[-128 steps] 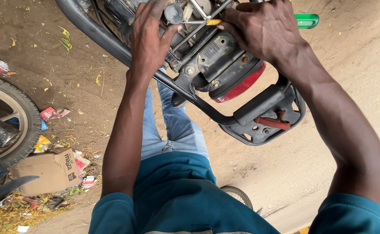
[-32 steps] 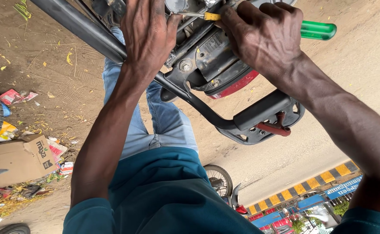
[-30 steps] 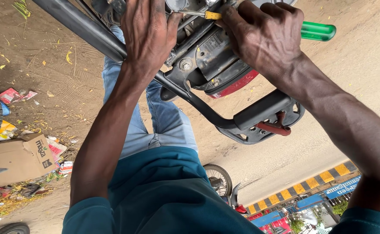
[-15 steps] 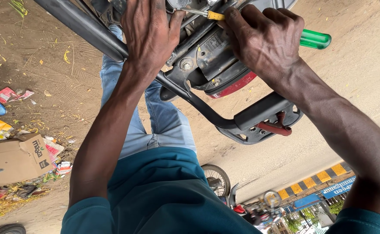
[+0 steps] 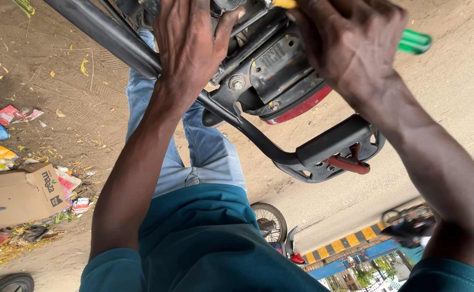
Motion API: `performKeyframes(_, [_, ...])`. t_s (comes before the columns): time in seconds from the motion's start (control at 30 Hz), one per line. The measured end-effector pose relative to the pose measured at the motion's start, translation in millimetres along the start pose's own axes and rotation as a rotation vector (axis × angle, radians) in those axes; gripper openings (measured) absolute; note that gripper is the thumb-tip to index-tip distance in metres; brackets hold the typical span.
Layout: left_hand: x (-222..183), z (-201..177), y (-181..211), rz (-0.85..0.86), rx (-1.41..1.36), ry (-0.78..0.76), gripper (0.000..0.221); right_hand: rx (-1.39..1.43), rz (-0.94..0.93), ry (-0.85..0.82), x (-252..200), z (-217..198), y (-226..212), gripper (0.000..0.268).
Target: Repairing or adjusting components on a motorcycle, specifically working on wiring and small electrical parts near the tail light.
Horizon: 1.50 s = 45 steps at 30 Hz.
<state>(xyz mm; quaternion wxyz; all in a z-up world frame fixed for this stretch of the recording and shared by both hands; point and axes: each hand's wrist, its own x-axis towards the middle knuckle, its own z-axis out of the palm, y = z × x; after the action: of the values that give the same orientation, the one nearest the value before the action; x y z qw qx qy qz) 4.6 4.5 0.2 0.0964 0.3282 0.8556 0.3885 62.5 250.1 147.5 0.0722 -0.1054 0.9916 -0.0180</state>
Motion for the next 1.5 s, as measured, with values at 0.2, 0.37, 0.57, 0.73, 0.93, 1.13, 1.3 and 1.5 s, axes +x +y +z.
performKeyframes(0.2, [4,-11,4,0.005,-0.047,-0.047,0.054,-0.177,-0.074,0.036,13,-28,2,0.014])
performKeyframes(0.37, [3,-9,0,-0.030,-0.099,-0.068,0.060,-0.045,-0.112,0.024,7,-18,6,0.018])
performKeyframes(0.57, [0,-6,-1,-0.038,-0.106,-0.067,0.060,-0.004,-0.097,-0.012,7,-14,4,0.018])
performKeyframes(0.73, [0,-5,-1,-0.055,-0.091,-0.047,0.064,-0.011,-0.132,-0.017,14,-18,2,0.021])
performKeyframes(0.93, [-2,-5,-1,-0.070,-0.113,-0.007,0.073,0.069,-0.136,-0.023,12,-13,2,0.017])
performKeyframes(1.13, [0,-2,2,-0.083,-0.083,-0.049,0.072,0.077,-0.097,-0.078,20,-21,-6,0.020])
performKeyframes(1.3, [-5,3,-3,-0.054,-0.030,-0.005,0.074,0.048,-0.058,-0.152,18,-21,-7,0.023])
performKeyframes(1.5, [-2,-9,-4,-0.041,-0.133,0.009,0.070,0.050,-0.008,-0.148,15,-22,-5,0.023])
